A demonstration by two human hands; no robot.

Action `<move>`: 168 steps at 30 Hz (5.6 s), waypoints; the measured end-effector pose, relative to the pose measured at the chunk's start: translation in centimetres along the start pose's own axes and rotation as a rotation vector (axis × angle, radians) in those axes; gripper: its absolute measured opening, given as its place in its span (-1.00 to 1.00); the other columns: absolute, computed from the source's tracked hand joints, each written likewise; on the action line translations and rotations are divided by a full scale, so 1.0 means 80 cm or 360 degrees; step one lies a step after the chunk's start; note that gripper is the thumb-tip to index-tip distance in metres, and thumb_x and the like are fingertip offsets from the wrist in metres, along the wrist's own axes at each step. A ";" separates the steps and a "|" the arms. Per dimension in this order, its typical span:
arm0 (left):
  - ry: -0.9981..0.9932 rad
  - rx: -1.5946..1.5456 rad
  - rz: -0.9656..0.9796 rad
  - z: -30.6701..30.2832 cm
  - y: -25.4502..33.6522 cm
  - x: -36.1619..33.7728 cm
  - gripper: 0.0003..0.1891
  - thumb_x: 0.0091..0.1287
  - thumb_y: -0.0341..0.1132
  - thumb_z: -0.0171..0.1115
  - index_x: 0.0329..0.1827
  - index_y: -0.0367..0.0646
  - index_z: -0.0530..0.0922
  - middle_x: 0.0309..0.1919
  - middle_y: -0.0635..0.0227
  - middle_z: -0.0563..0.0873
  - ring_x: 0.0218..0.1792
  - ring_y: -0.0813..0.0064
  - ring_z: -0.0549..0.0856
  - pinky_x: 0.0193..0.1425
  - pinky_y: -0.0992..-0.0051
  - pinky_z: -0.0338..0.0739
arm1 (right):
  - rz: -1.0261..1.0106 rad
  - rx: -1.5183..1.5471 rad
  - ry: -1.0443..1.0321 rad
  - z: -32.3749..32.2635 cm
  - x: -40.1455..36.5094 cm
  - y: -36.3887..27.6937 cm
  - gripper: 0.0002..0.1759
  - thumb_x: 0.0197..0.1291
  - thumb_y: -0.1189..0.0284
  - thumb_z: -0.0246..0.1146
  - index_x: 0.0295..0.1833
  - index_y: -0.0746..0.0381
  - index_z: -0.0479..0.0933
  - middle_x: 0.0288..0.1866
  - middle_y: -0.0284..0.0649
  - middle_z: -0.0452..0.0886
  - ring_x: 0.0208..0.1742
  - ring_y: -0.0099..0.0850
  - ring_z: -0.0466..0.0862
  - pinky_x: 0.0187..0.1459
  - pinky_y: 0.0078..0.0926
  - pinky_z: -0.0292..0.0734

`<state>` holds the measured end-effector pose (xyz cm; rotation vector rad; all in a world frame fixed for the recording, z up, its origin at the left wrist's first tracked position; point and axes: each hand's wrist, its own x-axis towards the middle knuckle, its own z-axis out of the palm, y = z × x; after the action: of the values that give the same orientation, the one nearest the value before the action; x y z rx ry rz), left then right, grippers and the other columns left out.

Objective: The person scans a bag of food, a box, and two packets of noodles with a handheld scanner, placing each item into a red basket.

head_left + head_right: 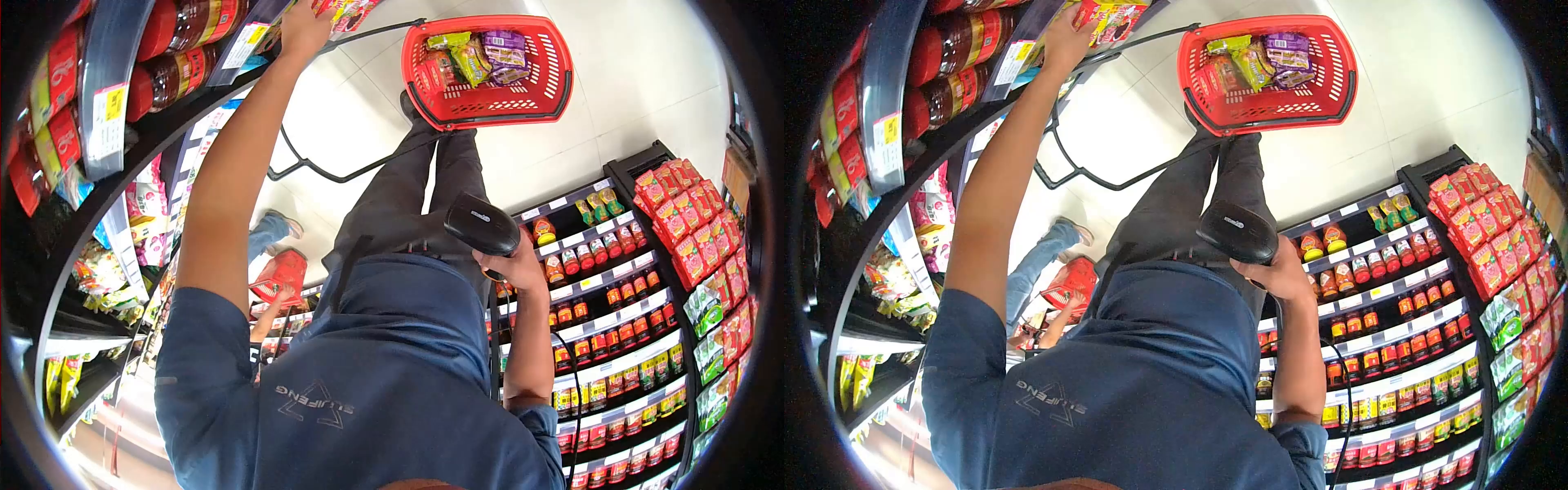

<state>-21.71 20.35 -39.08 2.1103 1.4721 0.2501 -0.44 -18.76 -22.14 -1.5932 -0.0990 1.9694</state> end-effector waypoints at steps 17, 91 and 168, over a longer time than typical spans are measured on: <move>0.0164 -0.0248 0.0111 0.047 -0.064 -0.002 -0.54 0.24 -0.35 0.29 0.19 -0.30 0.47 0.01 0.05 0.67 -0.02 0.14 0.67 0.14 0.30 0.49 | 0.0021 -0.0091 -0.0100 -0.028 0.053 -0.006 -0.61 -0.05 0.60 0.41 -0.02 0.31 0.57 -0.28 -0.37 0.66 -0.27 -0.61 0.57 -0.16 -0.56 0.49; -0.0894 0.0790 0.0347 0.406 -0.004 -0.144 -0.16 -0.20 -0.06 0.52 0.22 -0.17 0.42 0.26 -0.03 0.33 0.34 0.00 0.27 0.45 0.05 0.15 | 0.0409 -0.0194 0.0081 -0.172 0.151 0.085 -0.64 -0.09 0.58 0.46 -0.09 0.32 0.61 -0.22 -0.23 0.72 -0.21 -0.54 0.67 -0.11 -0.50 0.54; -0.0837 -0.2559 0.0443 -0.211 0.104 -0.216 -0.38 0.46 0.10 -0.29 -0.36 -0.27 0.56 -0.46 0.14 0.61 -0.37 0.32 0.57 -0.16 0.40 0.43 | -0.0756 0.0000 -0.0326 0.117 -0.111 -0.042 -0.23 -0.33 0.57 0.54 0.15 0.41 0.45 -0.04 -0.16 0.67 -0.01 -0.42 0.65 0.05 -0.41 0.55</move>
<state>-29.16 8.13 -17.94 0.8580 0.2787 0.6330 -6.71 -17.52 -10.43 -1.2214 -0.5097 1.7418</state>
